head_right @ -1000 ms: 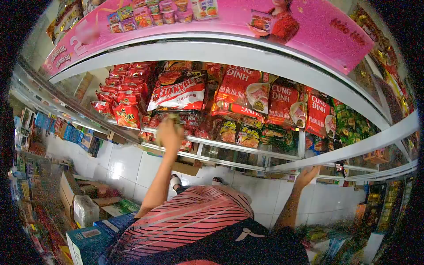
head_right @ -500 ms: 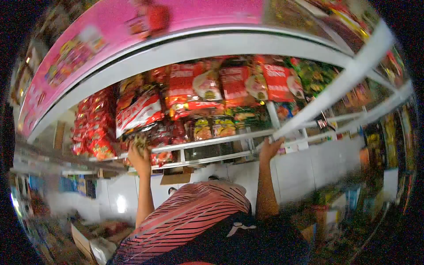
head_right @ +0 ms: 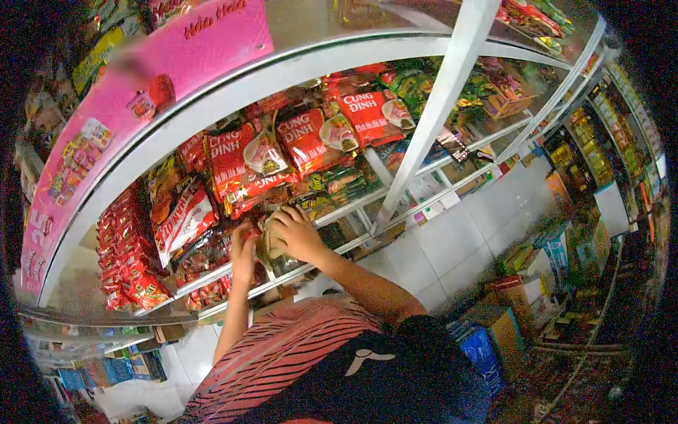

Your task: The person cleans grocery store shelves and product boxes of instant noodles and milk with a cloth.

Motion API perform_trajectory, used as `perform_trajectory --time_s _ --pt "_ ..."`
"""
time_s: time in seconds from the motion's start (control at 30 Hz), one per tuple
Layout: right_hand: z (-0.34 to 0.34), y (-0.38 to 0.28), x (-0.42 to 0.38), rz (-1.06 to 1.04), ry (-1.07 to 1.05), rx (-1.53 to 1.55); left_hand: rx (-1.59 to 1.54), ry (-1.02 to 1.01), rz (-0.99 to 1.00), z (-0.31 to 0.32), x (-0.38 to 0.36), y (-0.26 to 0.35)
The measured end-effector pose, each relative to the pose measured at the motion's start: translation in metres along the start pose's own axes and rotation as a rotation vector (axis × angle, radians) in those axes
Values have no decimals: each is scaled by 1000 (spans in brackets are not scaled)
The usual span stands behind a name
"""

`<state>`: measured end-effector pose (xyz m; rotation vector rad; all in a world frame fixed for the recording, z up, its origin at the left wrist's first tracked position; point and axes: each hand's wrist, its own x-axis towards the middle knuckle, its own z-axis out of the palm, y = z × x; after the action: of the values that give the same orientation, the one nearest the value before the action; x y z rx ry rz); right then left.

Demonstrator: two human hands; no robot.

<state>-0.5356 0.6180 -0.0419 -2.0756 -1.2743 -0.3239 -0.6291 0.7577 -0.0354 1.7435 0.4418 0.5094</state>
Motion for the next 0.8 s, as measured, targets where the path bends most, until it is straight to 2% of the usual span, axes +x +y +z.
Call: perform_trajectory --time_s 0.1,0.13,0.17,0.23,0.27,0.3,0.33,0.37,0.43,0.47,0.5,0.57,0.6,0.63,0.73,0.77,0.8 --pt "3 27 9 19 -35 -31 739 125 263 -46 -25 0" --pt "-15 30 16 -11 -1 -74 857 61 322 -56 -34 -9" --pt "-17 42 15 214 -21 -31 978 -3 381 -64 -42 -19" --pt "-27 83 -1 121 286 -48 1159 -32 384 -63 -54 -28" --pt "-34 92 -8 269 365 -21 1181 -35 342 -63 -54 -36" --pt "-38 110 -14 354 283 -199 1166 21 353 -58 -52 -44" --pt "-42 106 -11 383 410 -363 1174 51 345 -54 -52 -46" --pt "-35 100 -6 386 403 -360 1180 76 334 -52 -52 -48" --pt "-11 80 10 565 357 -410 1174 53 305 -52 -53 -43" --pt "11 67 16 464 372 -261 1167 42 320 -53 -53 -43" --pt "26 35 27 503 219 -287 1160 29 337 -56 -53 -44" --pt "49 -17 39 439 182 -224 1129 -13 377 -64 -52 -47" --pt "49 -39 42 491 70 -147 1116 -33 376 -66 -52 -45" --pt "51 -44 36 362 154 -161 1101 -51 379 -65 -52 -42" --pt "9 -8 15 275 335 -5 1092 -110 343 -68 -52 -42" --pt "-14 10 11 422 244 -109 1078 -142 321 -69 -52 -40" --pt "-49 16 7 306 160 -276 1088 -168 328 -71 -52 -42"
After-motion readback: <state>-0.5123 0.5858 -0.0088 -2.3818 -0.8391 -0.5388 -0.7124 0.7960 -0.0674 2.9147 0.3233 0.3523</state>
